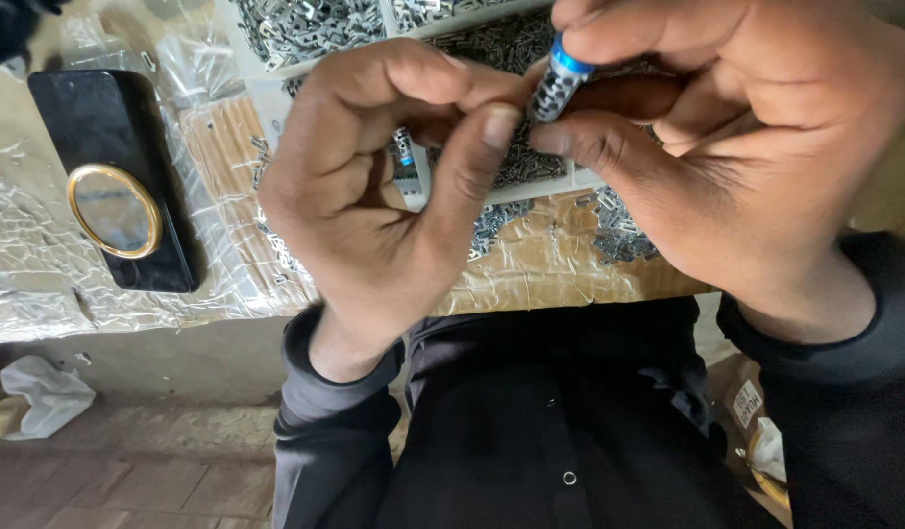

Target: The person sits at a workbench and assembles lock cylinders by hand, inserting small metal pins and springs into a blue-capped cylinder body taken from a compartment tray. The person works the parts into the cylinder with both hands and sets completed cylinders among a pile of similar locks on the bench.

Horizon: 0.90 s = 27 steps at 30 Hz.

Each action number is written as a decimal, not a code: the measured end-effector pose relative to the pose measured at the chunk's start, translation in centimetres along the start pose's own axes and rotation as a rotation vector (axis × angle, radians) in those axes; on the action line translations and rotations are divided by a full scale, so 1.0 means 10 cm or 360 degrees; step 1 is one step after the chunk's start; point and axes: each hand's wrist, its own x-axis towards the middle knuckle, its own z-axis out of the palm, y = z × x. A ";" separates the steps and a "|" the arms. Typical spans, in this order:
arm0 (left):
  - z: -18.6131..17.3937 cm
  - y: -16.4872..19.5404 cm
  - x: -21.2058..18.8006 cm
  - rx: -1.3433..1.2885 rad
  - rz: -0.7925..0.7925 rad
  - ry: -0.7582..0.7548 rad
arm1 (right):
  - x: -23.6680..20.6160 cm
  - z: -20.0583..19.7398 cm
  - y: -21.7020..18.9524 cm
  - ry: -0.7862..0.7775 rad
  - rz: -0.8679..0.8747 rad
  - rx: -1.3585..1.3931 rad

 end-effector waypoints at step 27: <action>0.03 -0.11 -0.10 -0.0223 0.0165 -0.0026 | 0.07 0.03 -0.04 -0.0049 -0.0138 0.0056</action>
